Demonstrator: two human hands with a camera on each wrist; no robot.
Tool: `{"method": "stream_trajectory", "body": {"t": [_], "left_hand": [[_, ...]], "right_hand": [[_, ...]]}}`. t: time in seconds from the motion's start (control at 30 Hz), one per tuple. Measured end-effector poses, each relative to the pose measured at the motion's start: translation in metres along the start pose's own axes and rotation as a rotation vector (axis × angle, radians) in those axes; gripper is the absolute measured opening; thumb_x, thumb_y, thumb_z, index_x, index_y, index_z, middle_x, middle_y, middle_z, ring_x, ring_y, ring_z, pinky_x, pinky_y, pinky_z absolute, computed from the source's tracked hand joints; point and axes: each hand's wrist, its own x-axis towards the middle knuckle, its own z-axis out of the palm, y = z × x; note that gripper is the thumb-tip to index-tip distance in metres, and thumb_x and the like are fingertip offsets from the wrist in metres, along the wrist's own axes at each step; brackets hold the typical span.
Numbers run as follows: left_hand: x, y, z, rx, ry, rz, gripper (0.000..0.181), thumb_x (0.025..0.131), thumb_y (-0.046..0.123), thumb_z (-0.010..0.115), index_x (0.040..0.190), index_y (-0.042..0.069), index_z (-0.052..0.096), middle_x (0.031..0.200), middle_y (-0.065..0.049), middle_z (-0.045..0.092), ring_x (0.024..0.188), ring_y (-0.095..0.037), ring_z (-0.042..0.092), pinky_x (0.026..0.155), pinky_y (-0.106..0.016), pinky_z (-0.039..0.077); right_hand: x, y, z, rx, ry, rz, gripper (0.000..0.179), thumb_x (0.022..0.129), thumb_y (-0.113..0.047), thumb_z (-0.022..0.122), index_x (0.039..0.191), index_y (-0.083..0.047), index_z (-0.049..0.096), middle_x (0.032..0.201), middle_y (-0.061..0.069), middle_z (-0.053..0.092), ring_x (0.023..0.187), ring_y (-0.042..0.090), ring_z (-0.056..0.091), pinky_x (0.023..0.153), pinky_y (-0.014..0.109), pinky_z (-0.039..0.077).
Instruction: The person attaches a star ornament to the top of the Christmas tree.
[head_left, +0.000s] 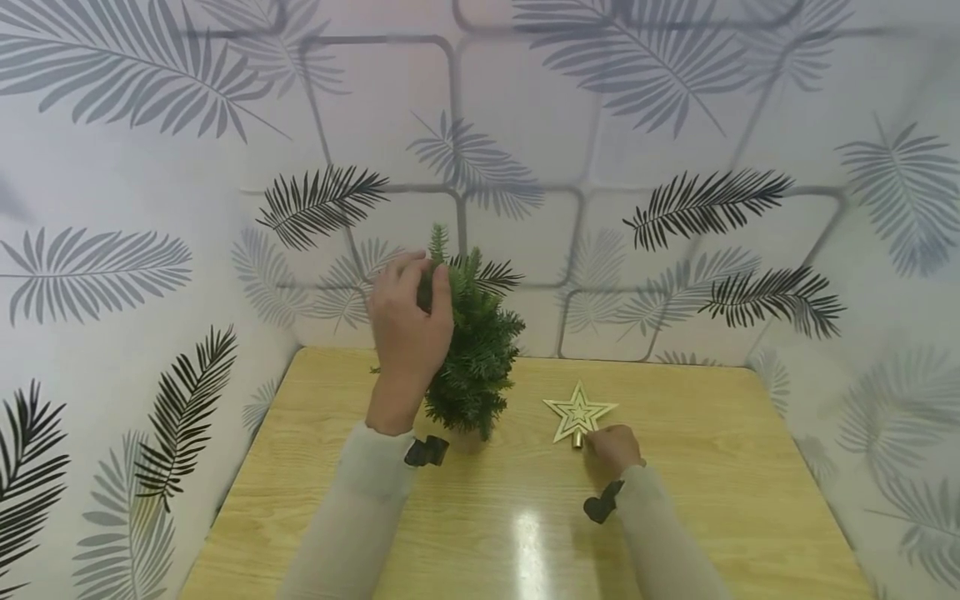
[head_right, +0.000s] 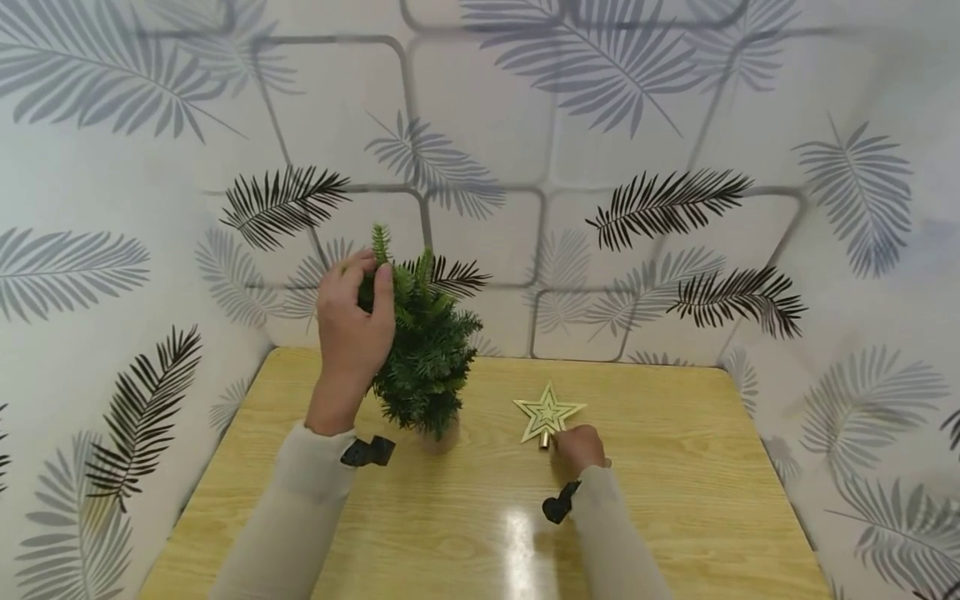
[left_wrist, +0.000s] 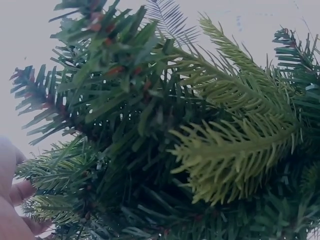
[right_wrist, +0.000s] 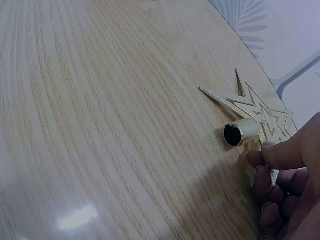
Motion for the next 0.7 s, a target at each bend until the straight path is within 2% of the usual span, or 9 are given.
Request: {"method": "stream_trajectory", "body": {"t": [0.23, 0.37, 0.5, 0.53, 0.6, 0.7], "left_hand": [[0.0023, 0.001, 0.0, 0.015, 0.007, -0.022, 0.035, 0.106, 0.035, 0.061, 0.107, 0.003, 0.075, 0.115, -0.015, 0.07, 0.111, -0.038, 0.061, 0.1, -0.056, 0.042], [0.0035, 0.0013, 0.0013, 0.036, 0.002, -0.022, 0.032, 0.108, 0.033, 0.059, 0.102, 0.004, 0.072, 0.109, -0.014, 0.069, 0.103, -0.037, 0.06, 0.096, -0.055, 0.043], [0.0031, -0.0003, 0.0048, 0.053, 0.01, -0.022, 0.035, 0.108, 0.033, 0.056, 0.091, 0.005, 0.069, 0.104, -0.014, 0.068, 0.101, -0.038, 0.059, 0.094, -0.055, 0.043], [0.003, -0.0008, 0.0055, 0.057, 0.017, -0.017, 0.036, 0.108, 0.033, 0.056, 0.088, 0.005, 0.068, 0.103, -0.014, 0.068, 0.101, -0.038, 0.06, 0.093, -0.056, 0.043], [0.0027, -0.0015, 0.0066, 0.064, 0.028, -0.013, 0.038, 0.109, 0.033, 0.056, 0.085, 0.005, 0.066, 0.101, -0.014, 0.068, 0.101, -0.039, 0.06, 0.092, -0.057, 0.043], [0.0029, -0.0017, 0.0067, 0.079, 0.037, -0.007, 0.039, 0.109, 0.033, 0.055, 0.083, 0.005, 0.066, 0.101, -0.014, 0.069, 0.102, -0.04, 0.06, 0.092, -0.058, 0.043]], "right_hand": [[0.0019, 0.0009, 0.0002, -0.016, -0.039, -0.009, 0.049, 0.1, -0.035, 0.06, 0.125, 0.006, 0.069, 0.138, 0.029, 0.06, 0.13, 0.053, 0.05, 0.106, 0.077, 0.019], [0.0033, 0.0026, -0.0007, 0.007, -0.037, -0.023, 0.046, 0.098, -0.035, 0.062, 0.121, 0.003, 0.072, 0.137, 0.027, 0.061, 0.129, 0.052, 0.05, 0.105, 0.078, 0.019], [0.0043, 0.0049, -0.0002, 0.03, -0.02, -0.037, 0.034, 0.095, -0.032, 0.064, 0.091, -0.001, 0.075, 0.104, 0.015, 0.072, 0.106, 0.04, 0.06, 0.102, 0.076, 0.024], [0.0043, 0.005, 0.0001, 0.042, -0.018, -0.045, 0.033, 0.095, -0.03, 0.064, 0.082, -0.001, 0.072, 0.092, 0.011, 0.07, 0.097, 0.036, 0.06, 0.1, 0.07, 0.031], [0.0035, 0.0043, -0.0004, 0.054, -0.014, -0.076, 0.031, 0.095, -0.026, 0.064, 0.075, -0.002, 0.069, 0.08, 0.003, 0.064, 0.087, 0.029, 0.056, 0.094, 0.057, 0.041], [0.0021, 0.0023, -0.0028, 0.083, -0.002, -0.122, 0.029, 0.096, -0.021, 0.063, 0.081, 0.002, 0.072, 0.077, 0.004, 0.064, 0.08, 0.024, 0.055, 0.078, 0.038, 0.046]]}}
